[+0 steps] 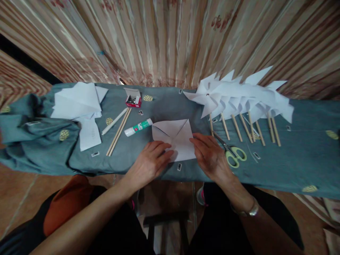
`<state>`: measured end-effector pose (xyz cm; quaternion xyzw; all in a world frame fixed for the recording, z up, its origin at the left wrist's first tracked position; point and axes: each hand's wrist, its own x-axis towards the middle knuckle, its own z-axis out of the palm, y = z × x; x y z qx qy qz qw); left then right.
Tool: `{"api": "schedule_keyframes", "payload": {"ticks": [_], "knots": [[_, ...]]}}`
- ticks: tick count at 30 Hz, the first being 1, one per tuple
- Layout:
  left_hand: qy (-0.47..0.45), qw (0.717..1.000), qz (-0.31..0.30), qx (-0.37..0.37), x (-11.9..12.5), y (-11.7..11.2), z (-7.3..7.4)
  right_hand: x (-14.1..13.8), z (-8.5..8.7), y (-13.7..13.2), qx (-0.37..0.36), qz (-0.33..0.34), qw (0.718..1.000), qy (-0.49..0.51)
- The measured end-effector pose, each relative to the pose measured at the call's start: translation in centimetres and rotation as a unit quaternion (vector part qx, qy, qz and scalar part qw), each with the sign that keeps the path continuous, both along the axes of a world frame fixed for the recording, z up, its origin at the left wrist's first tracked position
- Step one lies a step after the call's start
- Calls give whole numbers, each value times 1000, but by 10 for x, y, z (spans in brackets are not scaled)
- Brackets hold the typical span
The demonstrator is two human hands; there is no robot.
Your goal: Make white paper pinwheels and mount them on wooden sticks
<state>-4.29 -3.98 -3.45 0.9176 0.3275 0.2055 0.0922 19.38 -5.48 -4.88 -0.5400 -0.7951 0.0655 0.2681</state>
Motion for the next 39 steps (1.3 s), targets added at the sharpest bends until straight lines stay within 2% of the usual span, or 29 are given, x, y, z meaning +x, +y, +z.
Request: {"api": "schedule_keyframes", "payload": {"ticks": [4,11,16,20,26,35,39], "knots": [[19,999,-22,-38,15,-9,-3,0,-3,1,-24,40,999,-9],[74,996,-44,15,17,-7,-1,9,1,-3,-35,48,998,8],[47,995,-72,50,23,-18,6,23,9,-21,-51,45,997,35],[20,992,-110,54,25,-27,11,33,11,-40,-66,50,996,6],[25,994,-99,25,18,-28,10,26,13,-57,-110,64,992,-15],[42,995,-95,5,7,-31,2,17,16,-49,-159,117,975,99],[45,994,-96,-11,8,-31,3,11,16,-41,-172,116,968,141]]}}
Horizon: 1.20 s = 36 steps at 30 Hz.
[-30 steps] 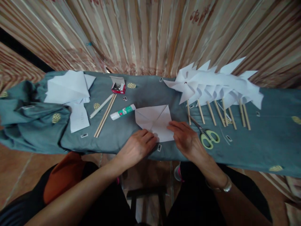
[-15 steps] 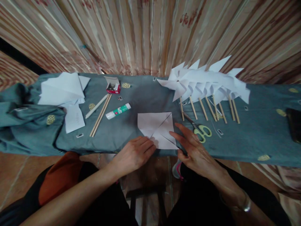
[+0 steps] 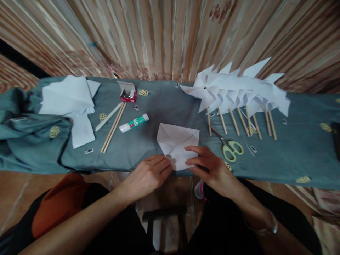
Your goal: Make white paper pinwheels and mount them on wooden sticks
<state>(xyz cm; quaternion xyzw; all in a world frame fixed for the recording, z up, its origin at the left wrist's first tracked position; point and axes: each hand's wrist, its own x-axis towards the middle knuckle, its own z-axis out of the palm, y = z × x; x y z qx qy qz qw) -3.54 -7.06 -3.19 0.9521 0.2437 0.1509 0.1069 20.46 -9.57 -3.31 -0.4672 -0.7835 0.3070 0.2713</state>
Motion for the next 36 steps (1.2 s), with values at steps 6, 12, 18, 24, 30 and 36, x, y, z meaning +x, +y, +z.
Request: {"api": "schedule_keyframes", "payload": {"ticks": [6,12,18,24,30,36], "knots": [[-16,1000,21,-3,4,-1,2,-14,-5,12,13,-51,999,8],[-6,1000,14,23,3,-1,2,-23,-16,21,54,-98,994,10],[-13,1000,4,-11,3,2,2,-27,-22,25,62,-117,991,-3],[-38,999,9,-17,4,2,-1,-30,-26,26,62,-136,989,2],[-35,999,13,-26,5,3,-2,-33,-30,26,70,-139,988,-6],[-38,999,20,-32,6,4,-2,-34,-29,26,78,-140,987,-19]]}}
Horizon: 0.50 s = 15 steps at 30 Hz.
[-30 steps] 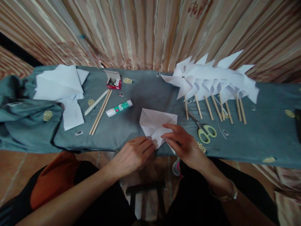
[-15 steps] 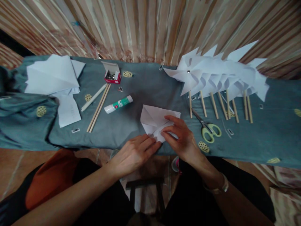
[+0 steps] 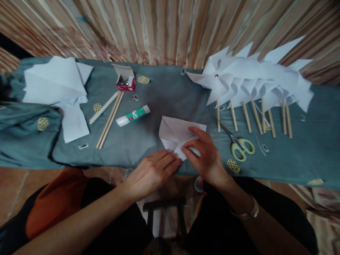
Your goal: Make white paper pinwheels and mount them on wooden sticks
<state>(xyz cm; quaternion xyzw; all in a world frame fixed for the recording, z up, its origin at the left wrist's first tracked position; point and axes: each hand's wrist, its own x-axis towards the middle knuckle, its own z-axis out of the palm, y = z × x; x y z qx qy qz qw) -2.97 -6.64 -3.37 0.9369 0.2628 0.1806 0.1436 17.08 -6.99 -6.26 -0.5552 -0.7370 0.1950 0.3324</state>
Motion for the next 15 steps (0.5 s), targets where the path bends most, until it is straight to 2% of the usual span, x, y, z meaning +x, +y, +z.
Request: {"api": "schedule_keyframes", "payload": {"ticks": [7,15], "knots": [[-4,1000,3,-7,1,0,0,-1,4,-1,-5,3,1000,-17],[-17,1000,5,-11,1,1,-1,-1,0,-1,7,-11,1000,5]]}}
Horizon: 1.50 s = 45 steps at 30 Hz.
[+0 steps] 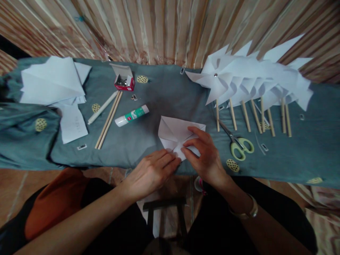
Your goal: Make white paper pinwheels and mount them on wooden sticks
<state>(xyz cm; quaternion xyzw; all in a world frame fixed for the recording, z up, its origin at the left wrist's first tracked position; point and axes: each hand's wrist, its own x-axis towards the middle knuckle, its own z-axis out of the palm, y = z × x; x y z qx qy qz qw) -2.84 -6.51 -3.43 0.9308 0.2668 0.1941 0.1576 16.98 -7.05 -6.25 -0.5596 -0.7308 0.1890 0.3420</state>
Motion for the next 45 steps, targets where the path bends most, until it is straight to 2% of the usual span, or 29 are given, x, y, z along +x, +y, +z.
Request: {"api": "schedule_keyframes", "payload": {"ticks": [17,29,45], "knots": [[13,1000,10,-15,1,-1,1,2,0,-2,-11,13,1000,-12],[10,1000,4,-18,1,-2,0,0,0,-2,-22,18,999,17],[18,1000,-2,-7,1,-2,0,0,1,-2,-11,42,999,-25]]}}
